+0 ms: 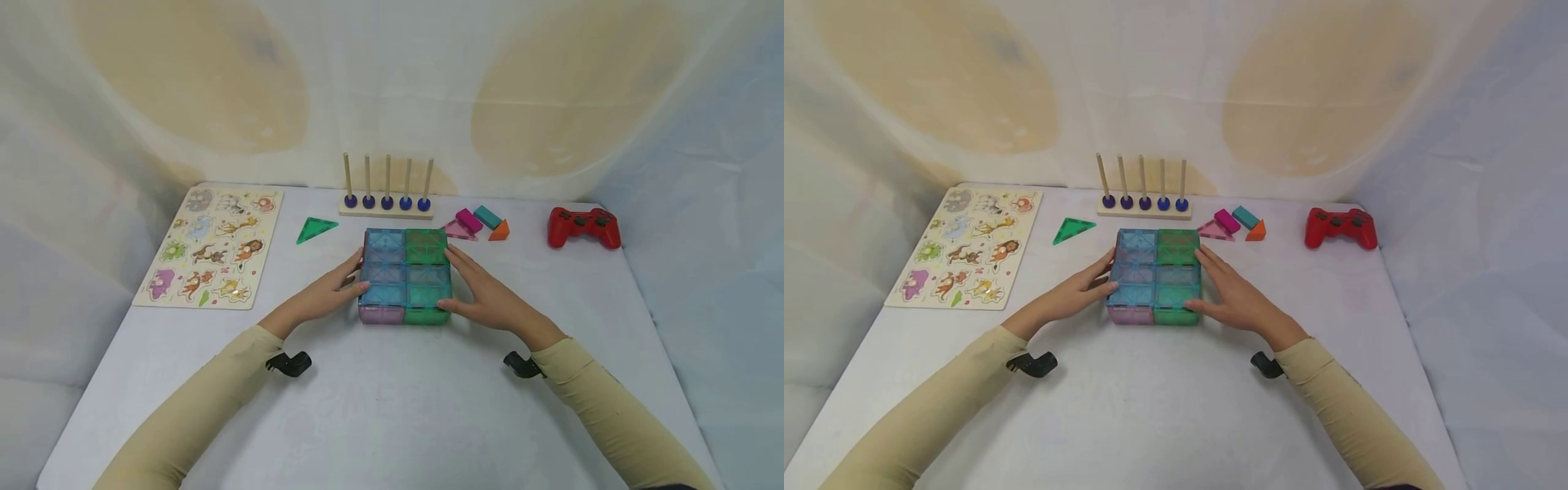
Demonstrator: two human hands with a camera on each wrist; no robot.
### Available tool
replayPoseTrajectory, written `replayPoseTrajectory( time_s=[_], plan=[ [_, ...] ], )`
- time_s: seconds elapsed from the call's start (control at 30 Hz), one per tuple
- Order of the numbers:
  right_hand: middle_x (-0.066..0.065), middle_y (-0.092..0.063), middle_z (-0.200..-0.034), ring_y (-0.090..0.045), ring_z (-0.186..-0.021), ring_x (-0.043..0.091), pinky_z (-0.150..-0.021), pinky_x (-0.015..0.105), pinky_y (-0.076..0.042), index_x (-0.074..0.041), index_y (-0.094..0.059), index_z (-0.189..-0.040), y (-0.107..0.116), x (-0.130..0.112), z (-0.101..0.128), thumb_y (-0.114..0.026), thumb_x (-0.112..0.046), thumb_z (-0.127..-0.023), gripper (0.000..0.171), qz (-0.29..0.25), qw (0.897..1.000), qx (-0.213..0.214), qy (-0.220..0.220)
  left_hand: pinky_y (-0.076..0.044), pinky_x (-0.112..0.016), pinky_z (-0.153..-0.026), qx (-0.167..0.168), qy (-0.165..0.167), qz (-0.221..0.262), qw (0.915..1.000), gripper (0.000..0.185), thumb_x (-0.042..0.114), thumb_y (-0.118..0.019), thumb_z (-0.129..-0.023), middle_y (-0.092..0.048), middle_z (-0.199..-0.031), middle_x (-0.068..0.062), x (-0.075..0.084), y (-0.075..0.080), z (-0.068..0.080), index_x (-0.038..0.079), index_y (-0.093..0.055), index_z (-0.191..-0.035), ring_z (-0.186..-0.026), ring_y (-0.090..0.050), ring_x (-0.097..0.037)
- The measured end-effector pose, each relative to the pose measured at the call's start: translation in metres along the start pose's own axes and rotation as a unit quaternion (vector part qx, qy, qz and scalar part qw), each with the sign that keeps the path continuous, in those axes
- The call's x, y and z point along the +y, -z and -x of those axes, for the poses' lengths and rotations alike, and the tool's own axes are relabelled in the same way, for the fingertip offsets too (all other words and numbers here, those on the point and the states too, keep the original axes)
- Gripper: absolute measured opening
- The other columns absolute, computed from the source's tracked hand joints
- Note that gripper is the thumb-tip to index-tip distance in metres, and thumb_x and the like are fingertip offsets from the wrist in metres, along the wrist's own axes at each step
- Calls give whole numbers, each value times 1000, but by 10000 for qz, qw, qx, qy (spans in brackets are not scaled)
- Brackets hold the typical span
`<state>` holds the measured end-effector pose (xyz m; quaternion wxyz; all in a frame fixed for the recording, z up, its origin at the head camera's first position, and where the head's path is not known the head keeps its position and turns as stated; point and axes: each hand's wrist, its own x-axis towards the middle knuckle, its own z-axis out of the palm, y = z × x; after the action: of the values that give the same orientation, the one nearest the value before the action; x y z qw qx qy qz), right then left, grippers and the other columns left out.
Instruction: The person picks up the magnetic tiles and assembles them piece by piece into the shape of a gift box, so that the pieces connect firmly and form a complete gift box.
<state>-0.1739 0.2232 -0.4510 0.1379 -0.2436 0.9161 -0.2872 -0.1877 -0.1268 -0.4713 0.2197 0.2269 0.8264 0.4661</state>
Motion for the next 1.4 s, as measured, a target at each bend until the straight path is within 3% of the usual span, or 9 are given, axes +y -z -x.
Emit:
replayPoseTrajectory(
  time_s=[0.2,0.4,0.7,0.83,1.0,1.23,1.4],
  plan=[
    [1,-4,-172,-12,-156,32,-116,63,-28,-22,-7,-165,0,0,0,-67,-59,-91,102,-2,10000,-19,-49,-23,-50,-122,-180,68,176,9997,82,40,-50,-107,-3,-170,-9,0,2,1,21,7,-164,-153,-18,-38],
    [0,-4,-171,-12,-156,31,-116,63,-28,-23,-7,-165,-2,2,-2,-66,-59,-92,101,-91,10000,6,23,-23,-50,-122,-8,-11,313,9995,80,37,-51,-107,-4,-171,-4,-8,0,2,25,3,-164,-154,-17,-34],
    [9,-22,-167,-28,-150,34,-115,59,-34,-18,-20,-164,7,27,-16,-55,-34,-106,70,-738,9960,479,-173,-22,-47,-123,435,-393,428,9974,79,28,-52,-107,-2,-171,-2,-11,-3,-7,18,2,-164,-156,-11,-23],
    [12,-25,-166,-23,-152,36,-116,64,-28,-16,-24,-163,13,48,-30,-55,-35,-105,67,-529,9946,651,-608,-22,-43,-123,662,-558,188,9961,82,34,-54,-106,-2,-171,2,-11,0,-16,17,0,-165,-156,-8,-16],
    [15,-24,-166,-16,-154,38,-118,66,-21,-13,-26,-162,20,66,-49,-56,-40,-104,71,-77,9926,561,-1078,-20,-42,-124,780,-617,-65,9950,80,34,-57,-105,0,-171,2,-11,5,-23,19,-6,-165,-156,-4,-12],
    [19,-19,-167,-14,-153,40,-120,61,-18,-4,-22,-162,22,74,-67,-55,-41,-104,76,473,9899,224,-1315,-21,-47,-123,862,-783,-243,9929,76,36,-57,-105,-3,-172,-3,-15,5,-28,21,-13,-165,-156,-5,-16],
    [16,-14,-169,-15,-154,39,-120,58,-23,-2,-23,-161,19,75,-67,-59,-39,-103,78,911,9857,-29,-1421,-22,-46,-123,874,-823,-212,9925,76,36,-57,-104,-3,-171,5,-16,5,-29,22,-13,-165,-156,-6,-15]
  ],
)
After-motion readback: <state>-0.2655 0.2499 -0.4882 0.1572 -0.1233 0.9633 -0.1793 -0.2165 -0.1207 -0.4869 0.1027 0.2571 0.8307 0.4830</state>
